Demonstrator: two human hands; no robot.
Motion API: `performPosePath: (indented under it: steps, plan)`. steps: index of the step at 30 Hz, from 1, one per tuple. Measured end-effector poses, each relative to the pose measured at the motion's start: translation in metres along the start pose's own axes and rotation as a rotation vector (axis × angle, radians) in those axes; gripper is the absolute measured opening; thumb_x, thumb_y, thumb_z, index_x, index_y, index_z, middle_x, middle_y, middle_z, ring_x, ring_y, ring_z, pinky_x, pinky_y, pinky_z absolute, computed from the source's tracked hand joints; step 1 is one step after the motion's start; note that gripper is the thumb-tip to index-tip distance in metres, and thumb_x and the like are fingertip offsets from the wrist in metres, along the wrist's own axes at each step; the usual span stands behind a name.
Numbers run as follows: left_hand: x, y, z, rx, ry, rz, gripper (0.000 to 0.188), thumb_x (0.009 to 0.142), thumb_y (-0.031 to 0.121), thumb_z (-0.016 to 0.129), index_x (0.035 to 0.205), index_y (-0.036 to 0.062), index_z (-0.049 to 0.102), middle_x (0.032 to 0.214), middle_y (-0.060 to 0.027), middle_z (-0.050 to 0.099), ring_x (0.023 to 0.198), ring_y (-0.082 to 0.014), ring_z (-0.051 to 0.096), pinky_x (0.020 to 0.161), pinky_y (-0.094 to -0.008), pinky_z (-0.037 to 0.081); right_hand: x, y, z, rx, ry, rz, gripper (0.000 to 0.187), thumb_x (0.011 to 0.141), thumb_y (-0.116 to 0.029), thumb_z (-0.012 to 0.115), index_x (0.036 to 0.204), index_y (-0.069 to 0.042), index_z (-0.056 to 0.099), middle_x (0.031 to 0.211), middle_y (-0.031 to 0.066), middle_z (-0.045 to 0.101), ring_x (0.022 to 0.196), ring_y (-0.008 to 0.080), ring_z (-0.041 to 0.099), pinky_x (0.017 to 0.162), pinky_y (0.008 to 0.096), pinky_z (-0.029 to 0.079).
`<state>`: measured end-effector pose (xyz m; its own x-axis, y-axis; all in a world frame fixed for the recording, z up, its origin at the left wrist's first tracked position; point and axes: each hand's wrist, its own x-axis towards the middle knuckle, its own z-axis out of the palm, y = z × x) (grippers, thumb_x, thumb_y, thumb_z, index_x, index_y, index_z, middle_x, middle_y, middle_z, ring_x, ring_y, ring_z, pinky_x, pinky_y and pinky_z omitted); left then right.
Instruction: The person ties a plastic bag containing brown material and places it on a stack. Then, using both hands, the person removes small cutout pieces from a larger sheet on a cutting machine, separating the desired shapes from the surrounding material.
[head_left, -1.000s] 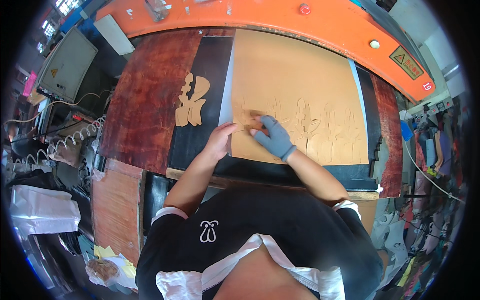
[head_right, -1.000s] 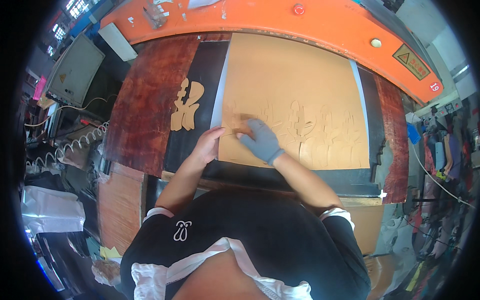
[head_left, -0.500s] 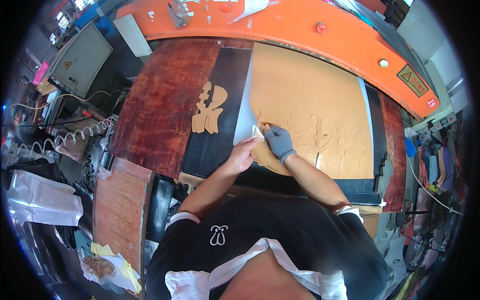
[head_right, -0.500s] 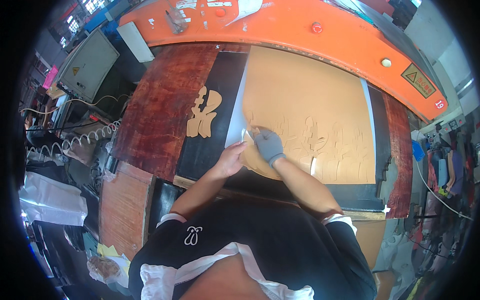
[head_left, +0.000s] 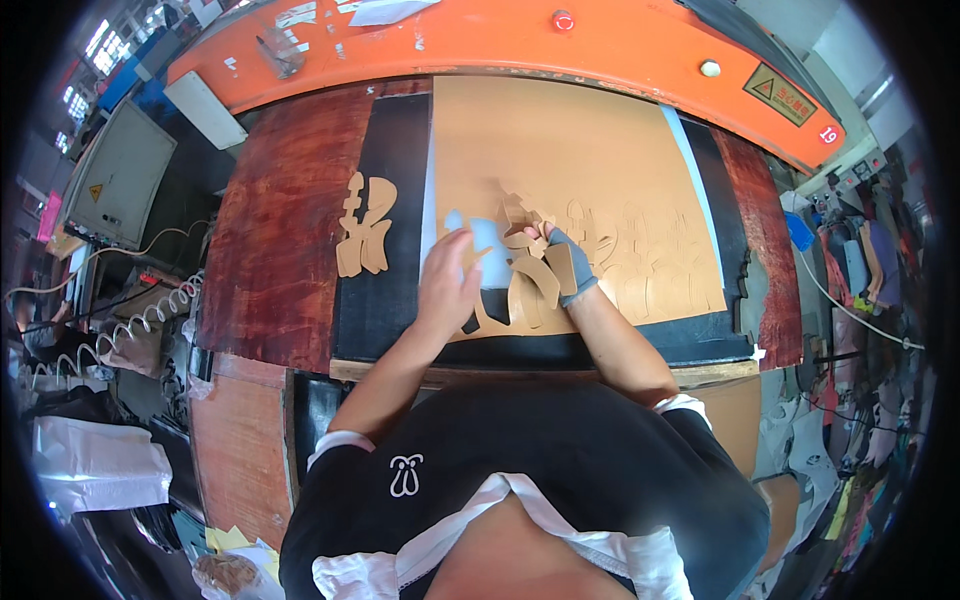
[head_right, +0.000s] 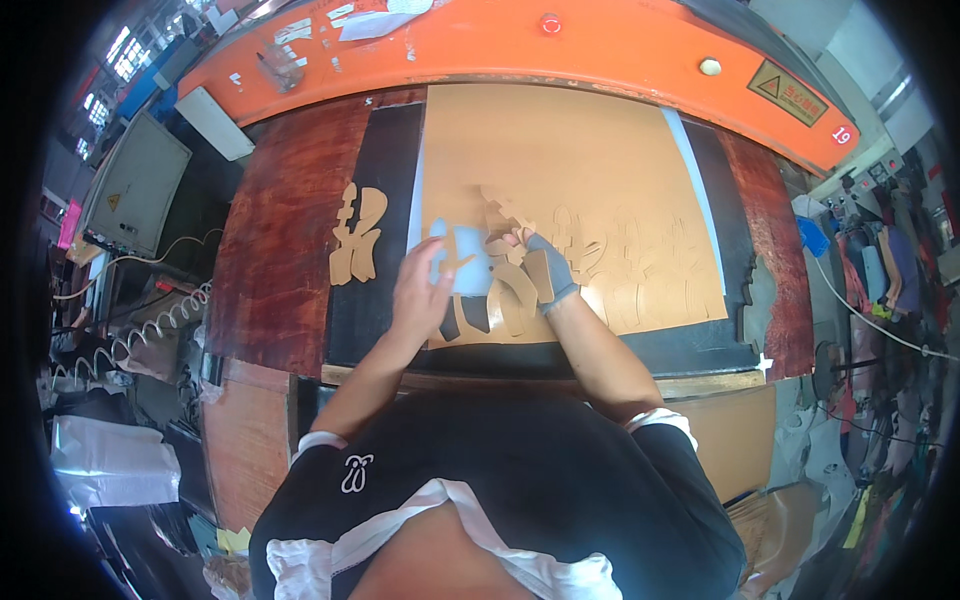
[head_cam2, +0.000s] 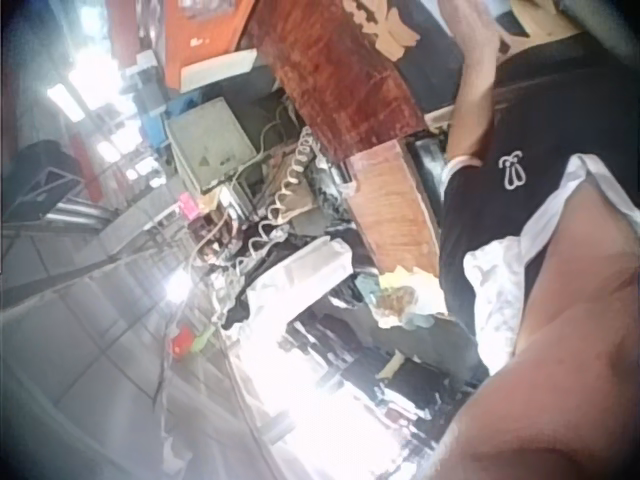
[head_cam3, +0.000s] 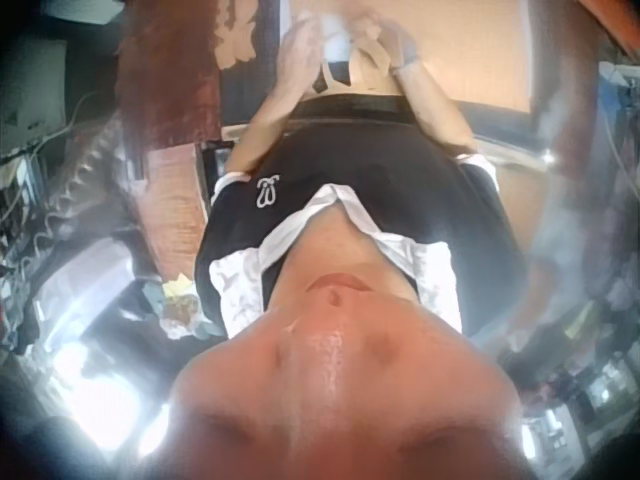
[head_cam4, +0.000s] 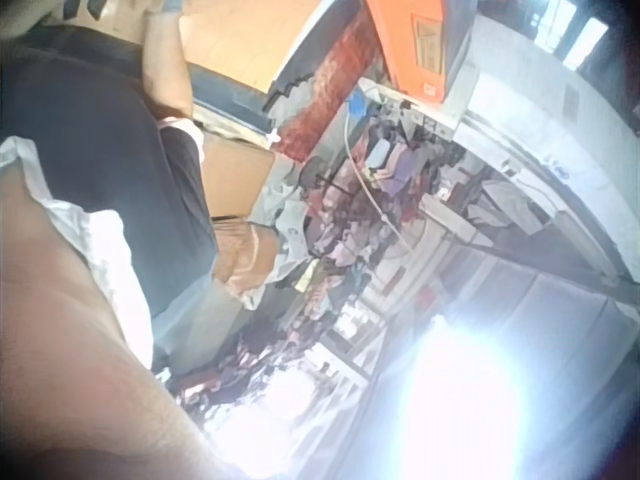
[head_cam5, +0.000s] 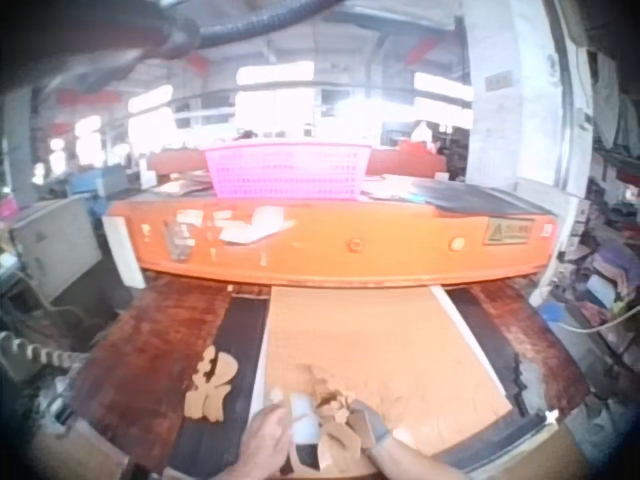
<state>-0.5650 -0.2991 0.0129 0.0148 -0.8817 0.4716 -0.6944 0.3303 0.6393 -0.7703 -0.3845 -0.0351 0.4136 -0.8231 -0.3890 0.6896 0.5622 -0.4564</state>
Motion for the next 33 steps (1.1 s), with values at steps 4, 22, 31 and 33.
performPosePath:
  steps: [4,22,31,33]
  plan:
    - [0.014,-0.013,0.031,0.317,-0.343,0.066,0.048,0.087,0.024,0.056,0.13,0.0077,0.044,0.141,-0.0091,0.038,0.131,-0.026,0.034,0.104,-0.0505,0.027,-0.014,-0.013,0.0,0.061,-0.04,-0.203,0.02,0.097,-0.029,0.046,0.092,-0.011,0.052,0.092,0.0028,0.058,0.088,0.0216,0.06,0.083,0.0368,0.052]
    - [-0.051,-0.01,0.04,-1.11,-0.323,-1.165,0.026,0.089,0.018,0.058,0.112,0.0075,0.053,0.098,-0.0058,0.059,0.087,-0.0136,0.059,0.065,-0.0293,0.047,-0.047,-0.003,0.012,-1.828,0.188,-1.047,0.018,0.087,-0.022,0.057,0.08,-0.006,0.063,0.075,0.0129,0.062,0.071,0.0315,0.06,0.061,0.0393,0.047]
    - [0.012,0.001,0.07,-1.136,-0.592,-1.032,0.028,0.088,0.026,0.056,0.106,0.0053,0.06,0.099,-0.0095,0.065,0.084,-0.0198,0.065,0.072,-0.0369,0.053,-0.041,0.005,0.011,-1.752,0.138,-1.008,0.021,0.088,-0.026,0.056,0.09,-0.007,0.065,0.084,0.0142,0.065,0.078,0.0338,0.061,0.066,0.0405,0.049]
    - [0.018,0.004,0.077,-1.207,-0.496,-1.05,0.027,0.086,0.022,0.057,0.105,0.0031,0.06,0.099,-0.0107,0.065,0.086,-0.0223,0.064,0.075,-0.0386,0.054,-0.041,0.006,0.013,-1.782,0.214,-0.851,0.025,0.089,-0.027,0.052,0.092,-0.006,0.065,0.091,0.014,0.065,0.085,0.0331,0.06,0.075,0.0415,0.048]
